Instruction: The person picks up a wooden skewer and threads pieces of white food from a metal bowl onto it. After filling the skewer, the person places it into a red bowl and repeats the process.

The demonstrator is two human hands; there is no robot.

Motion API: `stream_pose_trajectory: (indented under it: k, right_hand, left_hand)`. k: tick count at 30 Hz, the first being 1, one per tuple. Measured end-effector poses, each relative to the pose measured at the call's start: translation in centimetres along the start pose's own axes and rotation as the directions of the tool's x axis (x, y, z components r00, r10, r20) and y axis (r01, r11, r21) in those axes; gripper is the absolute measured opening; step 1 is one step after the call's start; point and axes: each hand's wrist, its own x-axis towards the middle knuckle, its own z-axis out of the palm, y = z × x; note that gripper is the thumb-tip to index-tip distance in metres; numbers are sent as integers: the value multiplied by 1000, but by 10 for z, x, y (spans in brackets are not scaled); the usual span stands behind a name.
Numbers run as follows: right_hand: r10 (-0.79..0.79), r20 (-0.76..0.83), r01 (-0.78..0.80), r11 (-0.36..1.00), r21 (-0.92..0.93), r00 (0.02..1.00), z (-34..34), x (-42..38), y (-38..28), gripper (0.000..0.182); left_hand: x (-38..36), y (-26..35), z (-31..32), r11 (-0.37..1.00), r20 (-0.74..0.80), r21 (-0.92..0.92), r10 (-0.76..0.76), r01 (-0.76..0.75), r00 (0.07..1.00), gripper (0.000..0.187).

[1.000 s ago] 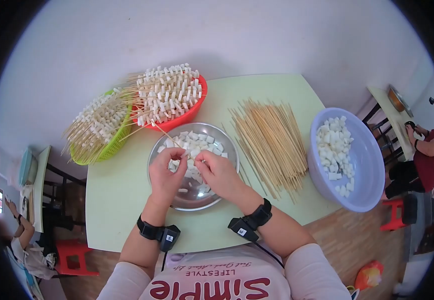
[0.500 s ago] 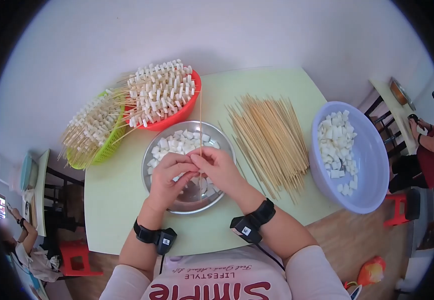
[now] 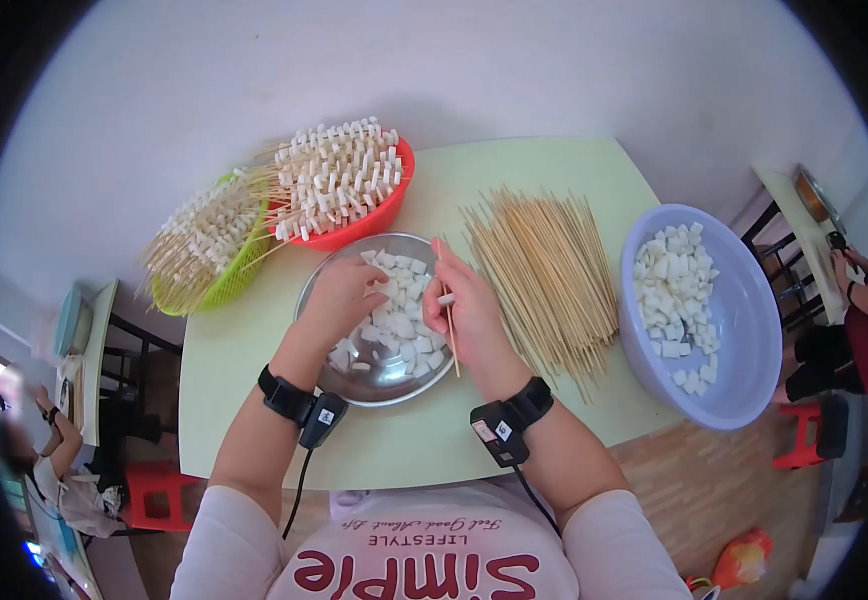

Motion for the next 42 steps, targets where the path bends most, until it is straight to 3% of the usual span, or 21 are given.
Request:
stream_pose_trajectory:
  k: [2, 4, 9, 11, 13, 15, 16, 17, 19, 21, 23, 25, 42]
  right_hand:
    - [7, 17, -7, 1000, -26, 1000, 3, -1, -3, 44]
    - [47, 37, -39, 978, -204, 998, 9, -4, -6, 43]
    - [42, -17, -45, 928, -370, 999, 17, -4, 3, 44]
    - [47, -1, -44, 911, -410, 999, 16, -6, 5, 42]
    - [38, 56, 1, 815, -579, 998, 17, -11, 5, 41]
    - [88, 106, 0, 769, -639, 990, 28, -18, 0, 41]
    - [136, 142, 1, 720, -694, 980, 32, -20, 1, 42]
    - [144, 152, 2, 719, -695, 978, 30, -20, 7, 42]
    - [85, 239, 149, 575, -805, 967, 30, -21, 17, 41]
    - [90, 234, 152, 531, -834, 968, 33, -25, 16, 42]
    - [21, 290, 258, 397, -881, 957, 34, -26, 17, 42]
    - [23, 283, 251, 390, -886, 959, 36, -26, 16, 42]
    - [12, 279, 253, 386, -887, 960, 35, -25, 18, 41]
  left_hand:
    - [1, -2, 4, 999, -16, 16, 51, -51, 999, 21]
    - [-2, -1, 8, 999, -41, -22, 37, -37, 999, 17]
    - [-7, 1, 13, 992, -75, -121, 8, -17, 997, 14]
    - [-10, 2, 11, 962, -28, -263, -83, 73, 996, 16]
    - [-15, -5, 10, 944, -87, -307, -156, 122, 984, 16]
    - [-19, -22, 10, 615, -245, -783, -443, 93, 862, 15]
    - [-23, -28, 8, 513, -256, -858, -483, 33, 837, 16]
    - [-27, -32, 7, 515, -263, -856, -491, 33, 831, 16]
    - [-33, -33, -1, 462, -250, -884, -588, 65, 770, 15]
    - [-33, -37, -2, 428, -238, -902, -605, 58, 759, 16]
    - [-33, -40, 1, 390, -224, -919, -621, 48, 751, 16]
    - [-33, -42, 4, 384, -265, -923, -576, -31, 774, 14]
    - [-34, -35, 2, 413, -240, -910, -571, 22, 785, 14]
